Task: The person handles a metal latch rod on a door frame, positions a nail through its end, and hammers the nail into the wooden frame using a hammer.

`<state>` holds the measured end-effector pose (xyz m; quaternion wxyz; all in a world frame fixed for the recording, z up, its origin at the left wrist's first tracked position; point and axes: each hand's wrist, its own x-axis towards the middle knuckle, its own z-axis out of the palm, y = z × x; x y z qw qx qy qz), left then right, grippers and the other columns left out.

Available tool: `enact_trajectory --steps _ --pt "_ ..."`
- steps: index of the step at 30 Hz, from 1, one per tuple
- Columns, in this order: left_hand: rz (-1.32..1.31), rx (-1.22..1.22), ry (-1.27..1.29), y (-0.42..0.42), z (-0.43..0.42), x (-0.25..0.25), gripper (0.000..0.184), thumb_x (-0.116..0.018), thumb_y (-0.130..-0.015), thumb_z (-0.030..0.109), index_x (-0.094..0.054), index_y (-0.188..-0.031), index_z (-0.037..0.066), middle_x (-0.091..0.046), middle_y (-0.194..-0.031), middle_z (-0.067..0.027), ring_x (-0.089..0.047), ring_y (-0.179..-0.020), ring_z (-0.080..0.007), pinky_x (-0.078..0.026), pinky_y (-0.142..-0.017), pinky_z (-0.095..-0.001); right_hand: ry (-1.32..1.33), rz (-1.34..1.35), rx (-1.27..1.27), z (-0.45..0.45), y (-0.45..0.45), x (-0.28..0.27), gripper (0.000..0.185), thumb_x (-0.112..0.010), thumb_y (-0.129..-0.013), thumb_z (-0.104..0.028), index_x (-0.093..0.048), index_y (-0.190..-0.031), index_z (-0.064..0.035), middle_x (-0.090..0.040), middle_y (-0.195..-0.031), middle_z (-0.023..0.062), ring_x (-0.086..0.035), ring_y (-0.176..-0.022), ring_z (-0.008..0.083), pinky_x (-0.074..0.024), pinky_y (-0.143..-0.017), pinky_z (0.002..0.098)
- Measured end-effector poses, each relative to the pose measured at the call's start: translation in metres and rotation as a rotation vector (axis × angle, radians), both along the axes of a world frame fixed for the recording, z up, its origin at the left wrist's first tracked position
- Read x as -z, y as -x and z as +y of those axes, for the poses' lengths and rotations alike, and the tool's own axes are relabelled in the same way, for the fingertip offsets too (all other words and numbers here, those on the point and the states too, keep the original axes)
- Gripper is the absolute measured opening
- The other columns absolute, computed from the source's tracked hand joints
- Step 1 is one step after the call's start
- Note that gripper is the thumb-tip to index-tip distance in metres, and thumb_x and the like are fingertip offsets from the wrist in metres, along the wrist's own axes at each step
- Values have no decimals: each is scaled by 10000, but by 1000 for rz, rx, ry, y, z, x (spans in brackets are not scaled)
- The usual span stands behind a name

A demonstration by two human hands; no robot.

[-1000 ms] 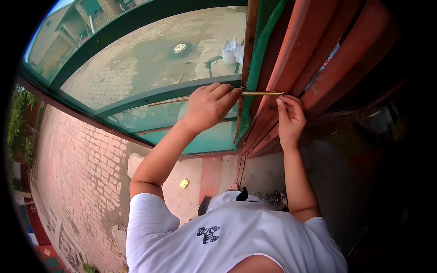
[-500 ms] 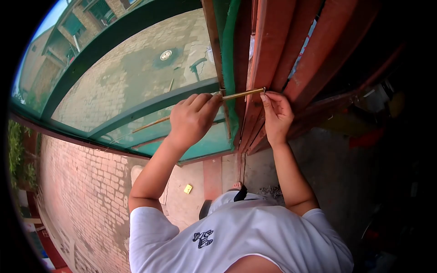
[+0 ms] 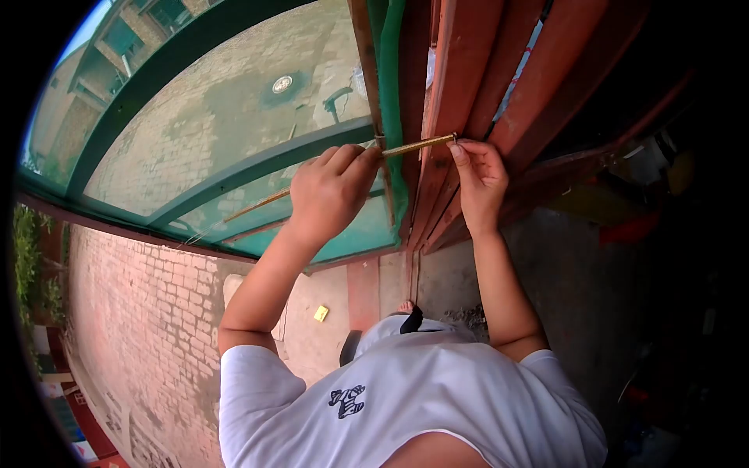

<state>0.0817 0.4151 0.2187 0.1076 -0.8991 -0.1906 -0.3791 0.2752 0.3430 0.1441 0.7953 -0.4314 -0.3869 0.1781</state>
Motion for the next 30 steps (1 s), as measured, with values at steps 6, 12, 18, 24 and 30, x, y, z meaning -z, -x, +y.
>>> enact_trajectory --steps 6,12,18,24,30 --pt "-15 10 -38 -1 6 10 179 -640 -764 125 -626 -942 112 -524 -712 -6 -563 -626 -168 -413 -467 -302 48 0 -13 -2 -1 -4 94 -637 -862 -41 -592 -937 -3 -638 -942 37 -590 -906 78 -453 -822 208" --pt "14 -40 77 -2 -6 9 193 -677 -760 75 -639 -948 97 -570 -770 -47 -580 -649 -237 -453 -518 -339 90 6 14 -4 -1 -6 93 -645 -859 -58 -602 -928 -14 -643 -914 22 -587 -882 68 -452 -798 205" --pt "-17 -28 56 -1 -10 8 207 -617 -761 82 -626 -967 98 -522 -729 -35 -561 -609 -203 -429 -473 -325 112 14 5 -4 -1 -5 103 -653 -850 -60 -614 -935 -18 -644 -897 10 -586 -851 57 -455 -771 201" --pt "-10 -65 90 -2 -13 7 161 -675 -771 85 -647 -928 107 -570 -746 -31 -577 -638 -226 -440 -490 -335 118 16 -11 -5 -1 -4 89 -641 -855 -20 -590 -920 15 -616 -939 33 -574 -901 80 -458 -823 211" --pt "-28 -34 129 -1 -14 11 176 -680 -760 61 -651 -929 101 -578 -749 -40 -580 -633 -226 -440 -494 -338 23 14 69 -7 6 4 109 -642 -850 -30 -592 -945 -16 -635 -917 23 -596 -870 79 -471 -763 209"
